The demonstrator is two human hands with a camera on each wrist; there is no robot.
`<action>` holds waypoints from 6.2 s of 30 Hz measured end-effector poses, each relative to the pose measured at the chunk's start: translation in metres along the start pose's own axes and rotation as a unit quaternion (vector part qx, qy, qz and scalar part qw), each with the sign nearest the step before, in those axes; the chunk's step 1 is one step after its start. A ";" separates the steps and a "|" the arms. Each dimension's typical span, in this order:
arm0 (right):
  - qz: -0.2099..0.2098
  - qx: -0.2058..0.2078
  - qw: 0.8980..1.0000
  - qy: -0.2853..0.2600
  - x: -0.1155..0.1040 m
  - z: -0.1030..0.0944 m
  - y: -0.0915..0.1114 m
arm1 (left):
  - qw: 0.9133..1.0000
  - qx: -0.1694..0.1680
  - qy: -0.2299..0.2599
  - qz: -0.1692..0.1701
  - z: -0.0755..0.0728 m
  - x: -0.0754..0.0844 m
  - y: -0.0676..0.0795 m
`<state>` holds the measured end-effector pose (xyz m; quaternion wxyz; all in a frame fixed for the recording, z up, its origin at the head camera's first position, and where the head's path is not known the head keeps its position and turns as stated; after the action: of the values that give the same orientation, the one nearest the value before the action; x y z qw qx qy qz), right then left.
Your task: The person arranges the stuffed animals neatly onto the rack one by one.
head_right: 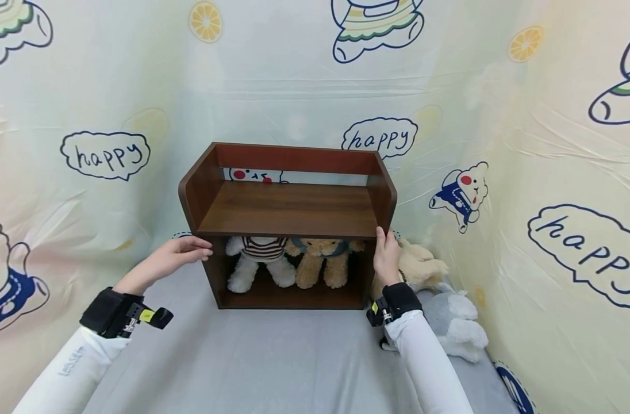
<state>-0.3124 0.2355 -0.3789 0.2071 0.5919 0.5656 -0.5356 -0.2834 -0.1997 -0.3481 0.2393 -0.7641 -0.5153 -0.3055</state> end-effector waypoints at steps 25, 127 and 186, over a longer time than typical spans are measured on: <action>-0.014 0.010 1.000 0.001 -0.002 -0.002 0.000 | 0.935 0.207 0.288 0.028 -0.021 -0.009 0.008; -0.236 -0.339 0.820 0.396 0.014 -0.057 0.020 | 0.916 0.183 0.340 -0.106 0.021 -0.025 -0.046; -0.159 -0.372 0.771 0.492 0.166 -0.087 0.074 | 0.915 0.182 0.342 -0.111 0.021 -0.028 -0.045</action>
<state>-0.2467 0.3634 -0.5200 0.0159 0.5531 0.8311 0.0558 -0.3289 -0.1874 -0.3801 0.5008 -0.4942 -0.5298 -0.4736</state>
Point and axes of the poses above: each hand's wrist, its own y-axis away from the middle knuckle, its own z-axis out of the palm, x = y × z, the point moved 4 cm from there along -y, towards the middle knuckle, and after that the axes turned 2 degrees about -x, right-handed, at the moved point
